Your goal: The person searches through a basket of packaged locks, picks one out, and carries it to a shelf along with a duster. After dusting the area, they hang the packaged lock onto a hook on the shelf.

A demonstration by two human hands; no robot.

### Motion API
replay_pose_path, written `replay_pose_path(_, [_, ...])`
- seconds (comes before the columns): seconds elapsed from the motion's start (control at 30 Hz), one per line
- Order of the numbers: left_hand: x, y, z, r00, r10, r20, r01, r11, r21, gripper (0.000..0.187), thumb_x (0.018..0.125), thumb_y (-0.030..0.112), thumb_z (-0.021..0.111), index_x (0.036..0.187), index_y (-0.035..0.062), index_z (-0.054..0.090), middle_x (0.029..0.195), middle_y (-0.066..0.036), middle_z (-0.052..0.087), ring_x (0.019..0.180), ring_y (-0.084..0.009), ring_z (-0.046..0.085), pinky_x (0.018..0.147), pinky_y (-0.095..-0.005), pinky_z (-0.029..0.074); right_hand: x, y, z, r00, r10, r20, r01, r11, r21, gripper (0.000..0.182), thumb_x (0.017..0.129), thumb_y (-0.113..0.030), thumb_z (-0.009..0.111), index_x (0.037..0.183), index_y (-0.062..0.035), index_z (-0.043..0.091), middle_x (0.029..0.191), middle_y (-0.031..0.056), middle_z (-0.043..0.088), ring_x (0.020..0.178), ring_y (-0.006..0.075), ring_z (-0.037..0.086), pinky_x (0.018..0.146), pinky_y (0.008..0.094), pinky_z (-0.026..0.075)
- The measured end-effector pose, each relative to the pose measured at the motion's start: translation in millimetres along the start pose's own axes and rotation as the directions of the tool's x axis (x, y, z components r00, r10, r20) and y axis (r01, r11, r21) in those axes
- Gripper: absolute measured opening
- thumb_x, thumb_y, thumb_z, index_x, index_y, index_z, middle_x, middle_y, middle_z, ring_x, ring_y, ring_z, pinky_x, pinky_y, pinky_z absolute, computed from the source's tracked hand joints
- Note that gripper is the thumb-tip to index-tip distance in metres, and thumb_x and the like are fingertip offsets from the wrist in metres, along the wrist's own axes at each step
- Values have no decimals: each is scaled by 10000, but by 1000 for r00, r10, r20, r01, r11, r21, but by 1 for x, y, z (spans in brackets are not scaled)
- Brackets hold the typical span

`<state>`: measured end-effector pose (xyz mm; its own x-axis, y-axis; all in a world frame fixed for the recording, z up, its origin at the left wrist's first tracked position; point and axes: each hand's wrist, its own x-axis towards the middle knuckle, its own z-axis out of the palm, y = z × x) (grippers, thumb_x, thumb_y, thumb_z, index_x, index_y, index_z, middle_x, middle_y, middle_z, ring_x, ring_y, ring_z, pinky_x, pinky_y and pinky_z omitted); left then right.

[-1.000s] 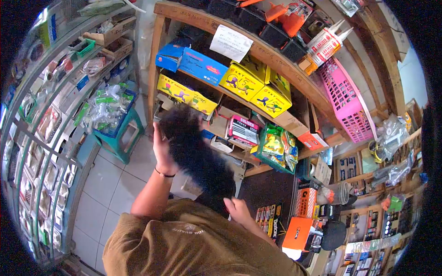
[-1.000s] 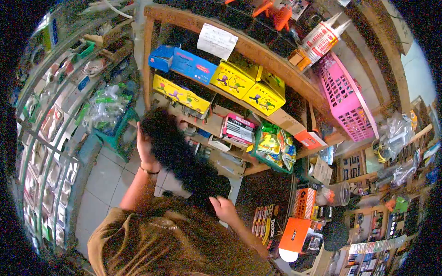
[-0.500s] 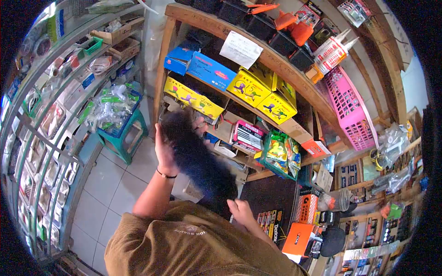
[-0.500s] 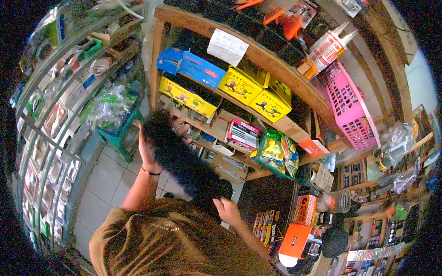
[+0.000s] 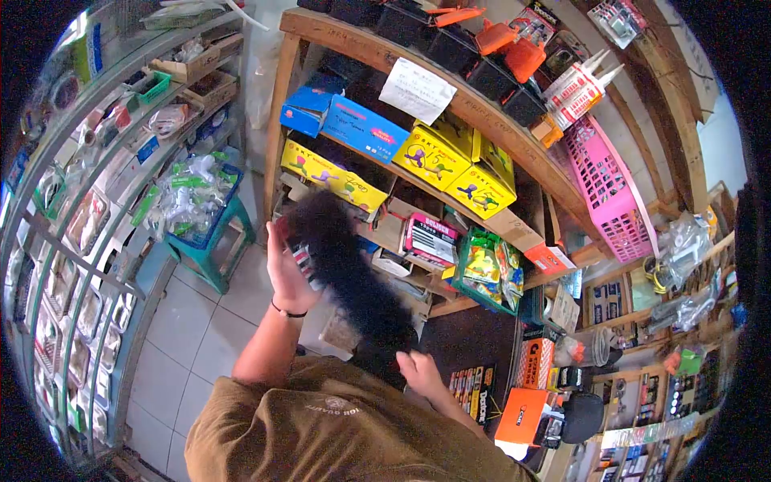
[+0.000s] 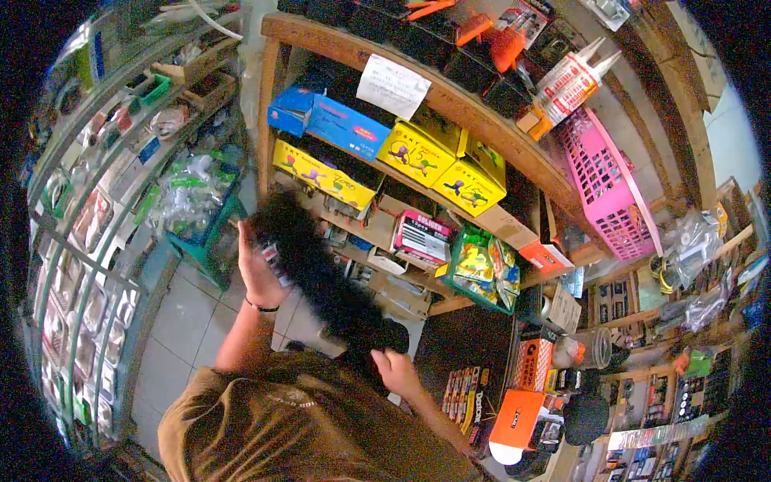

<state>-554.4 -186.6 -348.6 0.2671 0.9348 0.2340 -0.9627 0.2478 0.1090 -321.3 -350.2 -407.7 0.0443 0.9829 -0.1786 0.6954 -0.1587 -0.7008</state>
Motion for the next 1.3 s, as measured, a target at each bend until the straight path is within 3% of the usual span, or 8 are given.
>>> replay_pose_path(0.33, [7,-8,-19,977,1,214,90,907,-412,539,861,455,331,1265,99,316,1249,-188,392,1083,-334,450,865,-536,372,-8,4,-1,994,113,2,-113,994,1,388,828,-349,488,695,14,517,618,218,536,575,376,546,508,442,406])
replay_pose_path(0.47, [13,-12,-18,977,-85,-196,86,996,-2,540,847,518,322,1155,97,461,1043,-167,560,900,-261,579,802,-468,450,-16,13,-10,989,-133,60,146,936,-322,439,840,-386,456,694,21,531,622,229,527,586,372,544,521,416,411])
replay_pose_path(0.53, [11,-3,-22,924,-129,360,223,947,-232,644,809,599,308,1191,94,425,1170,-167,476,1072,-281,475,903,-481,361,-15,9,-13,976,210,55,-206,975,-81,394,830,-377,466,771,3,549,675,228,547,625,377,553,560,447,428])
replay_pose_path(0.6, [7,-16,1,997,-50,-56,48,998,-28,629,828,576,282,1194,86,425,1176,-173,471,1072,-291,472,927,-468,345,-19,3,-11,986,136,97,-128,988,-85,387,833,-372,463,754,-2,541,652,212,546,601,374,549,546,444,424])
replay_pose_path(0.7, [15,-18,-27,966,-216,143,241,952,-188,635,825,574,294,1193,72,422,1192,-176,455,1087,-302,456,940,-438,340,-19,5,-4,974,-224,-37,208,945,-254,425,847,-306,484,559,7,468,509,196,466,470,326,501,457,369,379])
replay_pose_path(0.8, [9,-12,-23,875,-67,480,274,885,-377,647,822,578,298,1215,75,400,1215,-176,433,1114,-298,432,951,-437,327,-15,0,2,991,102,-81,-99,994,42,408,826,-282,514,552,14,454,538,235,457,492,398,465,452,391,370])
replay_pose_path(0.87, [6,-16,-6,996,-90,-2,89,991,-98,659,819,585,296,1224,74,390,1222,-173,426,1124,-298,421,938,-428,344,-20,-1,0,998,57,22,-55,996,-74,385,827,-313,506,627,15,481,576,226,482,527,386,490,478,411,382])
replay_pose_path(1.3, [19,-39,-28,957,-181,225,213,969,-128,584,840,528,325,1231,97,380,1197,-154,454,1094,-307,441,920,-472,341,-30,-3,-12,993,113,-18,-114,975,-190,336,837,-293,473,676,1,490,597,226,492,568,387,509,509,432,393])
